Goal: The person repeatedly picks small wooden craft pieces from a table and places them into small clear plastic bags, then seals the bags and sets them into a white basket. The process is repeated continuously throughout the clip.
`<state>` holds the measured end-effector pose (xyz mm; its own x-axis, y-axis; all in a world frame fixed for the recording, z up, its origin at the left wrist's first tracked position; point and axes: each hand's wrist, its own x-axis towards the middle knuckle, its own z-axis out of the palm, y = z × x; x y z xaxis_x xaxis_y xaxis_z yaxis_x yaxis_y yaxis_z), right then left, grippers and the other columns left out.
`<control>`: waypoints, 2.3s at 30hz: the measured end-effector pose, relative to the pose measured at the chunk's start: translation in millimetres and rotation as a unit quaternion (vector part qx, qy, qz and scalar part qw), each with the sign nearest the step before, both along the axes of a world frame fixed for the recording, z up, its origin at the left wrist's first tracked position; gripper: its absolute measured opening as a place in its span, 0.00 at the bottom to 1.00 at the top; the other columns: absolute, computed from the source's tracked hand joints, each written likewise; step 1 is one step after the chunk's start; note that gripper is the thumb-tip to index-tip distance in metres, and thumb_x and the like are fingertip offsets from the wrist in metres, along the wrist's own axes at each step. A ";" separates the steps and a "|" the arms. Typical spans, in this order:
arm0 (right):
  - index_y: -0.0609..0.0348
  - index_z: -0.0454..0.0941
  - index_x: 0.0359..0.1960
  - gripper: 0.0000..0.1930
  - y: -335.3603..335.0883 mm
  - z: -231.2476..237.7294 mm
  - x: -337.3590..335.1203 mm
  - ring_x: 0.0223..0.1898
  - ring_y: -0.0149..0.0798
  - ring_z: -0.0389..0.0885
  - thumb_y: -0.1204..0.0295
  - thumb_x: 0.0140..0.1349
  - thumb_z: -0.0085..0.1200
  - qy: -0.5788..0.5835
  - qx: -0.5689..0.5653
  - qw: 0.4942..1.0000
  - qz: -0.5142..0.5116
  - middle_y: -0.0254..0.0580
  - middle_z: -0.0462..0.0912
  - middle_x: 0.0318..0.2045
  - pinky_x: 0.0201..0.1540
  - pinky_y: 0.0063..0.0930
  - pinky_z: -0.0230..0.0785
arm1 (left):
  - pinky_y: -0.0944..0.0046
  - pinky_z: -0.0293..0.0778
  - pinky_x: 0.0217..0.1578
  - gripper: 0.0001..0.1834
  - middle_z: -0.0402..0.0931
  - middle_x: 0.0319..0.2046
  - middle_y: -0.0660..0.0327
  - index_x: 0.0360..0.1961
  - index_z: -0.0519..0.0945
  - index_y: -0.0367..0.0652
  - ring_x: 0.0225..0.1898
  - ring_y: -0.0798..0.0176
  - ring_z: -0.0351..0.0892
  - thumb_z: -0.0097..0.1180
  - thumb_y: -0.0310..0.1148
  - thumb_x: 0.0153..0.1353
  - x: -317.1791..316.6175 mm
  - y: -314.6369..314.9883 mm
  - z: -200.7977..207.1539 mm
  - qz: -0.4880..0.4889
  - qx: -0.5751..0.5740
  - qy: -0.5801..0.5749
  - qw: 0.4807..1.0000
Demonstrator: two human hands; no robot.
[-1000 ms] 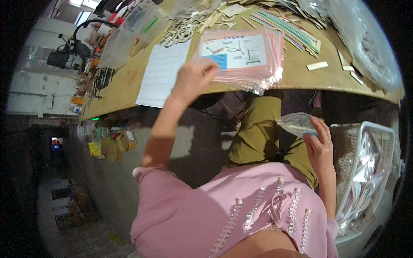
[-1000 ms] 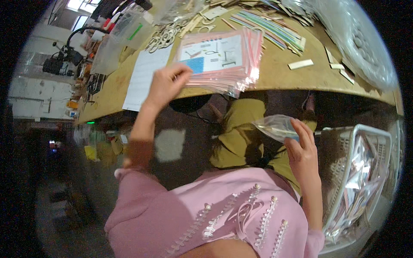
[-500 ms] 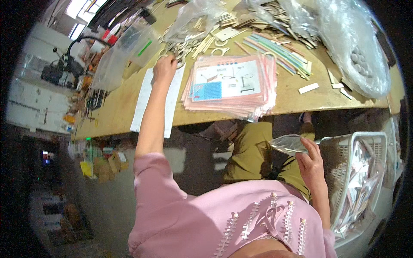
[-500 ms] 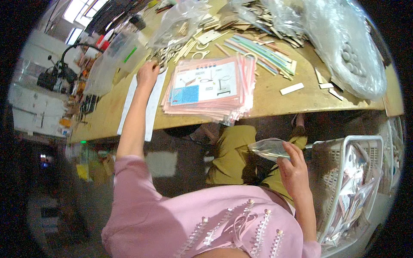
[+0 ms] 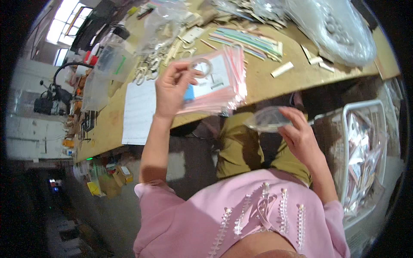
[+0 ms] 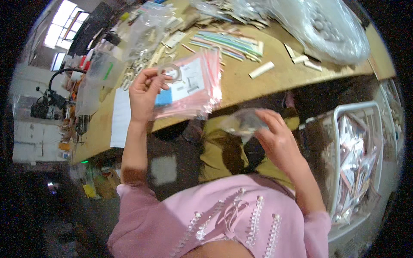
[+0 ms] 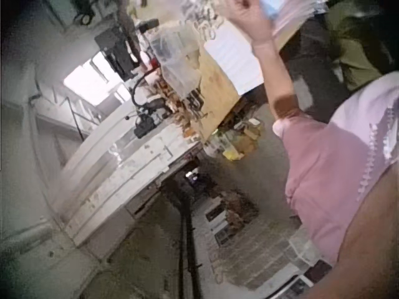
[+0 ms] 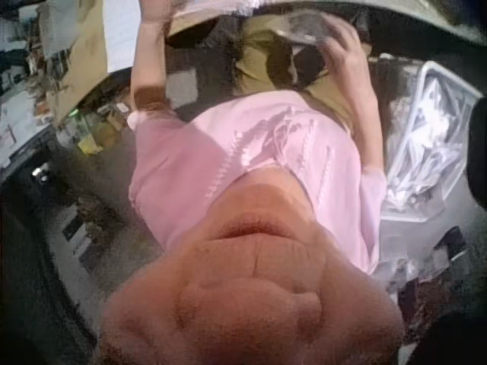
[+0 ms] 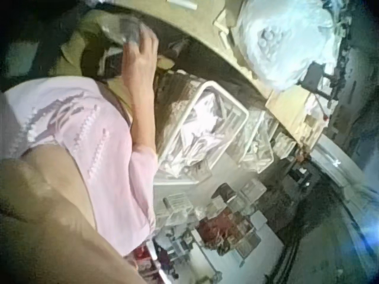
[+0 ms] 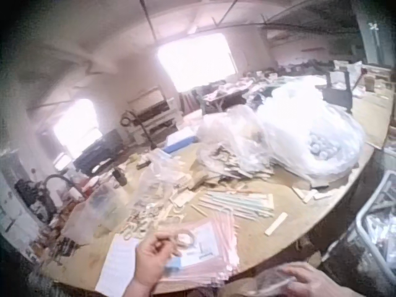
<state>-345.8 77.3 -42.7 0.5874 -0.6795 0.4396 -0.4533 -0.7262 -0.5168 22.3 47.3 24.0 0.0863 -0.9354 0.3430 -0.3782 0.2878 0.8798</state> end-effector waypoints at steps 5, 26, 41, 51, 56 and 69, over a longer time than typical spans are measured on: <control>0.65 0.79 0.33 0.06 -2.9 19.2 -1.1 0.64 0.60 0.75 0.80 0.53 0.63 -0.002 -0.034 0.999 0.021 0.56 0.76 0.63 0.61 0.46 0.75 | 0.73 0.76 0.29 0.06 0.88 0.33 0.63 0.44 0.85 0.36 0.28 0.75 0.83 0.66 0.23 0.66 -87.5 34.0 15.4 -0.070 -0.056 -0.126 0.988; 0.66 0.80 0.36 0.11 21.8 -1.9 -36.8 0.70 0.60 0.71 0.79 0.49 0.62 0.003 -0.062 0.998 -0.002 0.59 0.71 0.69 0.67 0.48 0.72 | 0.59 0.79 0.30 0.08 0.85 0.33 0.57 0.38 0.85 0.42 0.30 0.55 0.86 0.69 0.22 0.57 -121.6 71.3 -14.7 -0.066 -0.138 -0.301 0.941; 0.64 0.83 0.33 0.06 17.4 -21.2 -27.2 0.66 0.59 0.75 0.81 0.54 0.65 0.044 -0.007 0.998 -0.040 0.57 0.76 0.65 0.63 0.45 0.75 | 0.46 0.79 0.51 0.18 0.84 0.47 0.40 0.55 0.83 0.40 0.49 0.38 0.85 0.55 0.36 0.68 96.6 -180.7 -53.1 0.134 0.002 -0.465 0.875; 0.65 0.82 0.33 0.06 13.0 -20.9 -37.6 0.65 0.60 0.76 0.80 0.53 0.65 0.040 0.020 0.997 -0.060 0.57 0.77 0.62 0.63 0.47 0.75 | 0.43 0.77 0.50 0.17 0.83 0.45 0.37 0.56 0.76 0.36 0.48 0.35 0.83 0.50 0.33 0.69 139.6 -218.2 -61.5 0.085 0.102 -0.545 0.828; 0.67 0.80 0.35 0.07 2.9 -18.9 -39.3 0.64 0.61 0.76 0.81 0.56 0.66 -0.012 0.042 0.998 -0.054 0.58 0.77 0.61 0.63 0.49 0.75 | 0.60 0.80 0.39 0.11 0.87 0.39 0.58 0.49 0.79 0.39 0.38 0.63 0.86 0.61 0.28 0.68 20.4 -147.2 -6.2 -0.005 0.012 -0.045 0.999; 0.67 0.81 0.34 0.09 5.1 -5.7 -50.0 0.63 0.60 0.77 0.80 0.55 0.69 -0.072 0.032 0.996 -0.044 0.54 0.77 0.63 0.61 0.47 0.75 | 0.55 0.81 0.37 0.12 0.84 0.35 0.55 0.47 0.82 0.45 0.38 0.49 0.86 0.64 0.33 0.64 -181.5 -23.3 -6.6 -0.351 -0.114 -0.367 0.854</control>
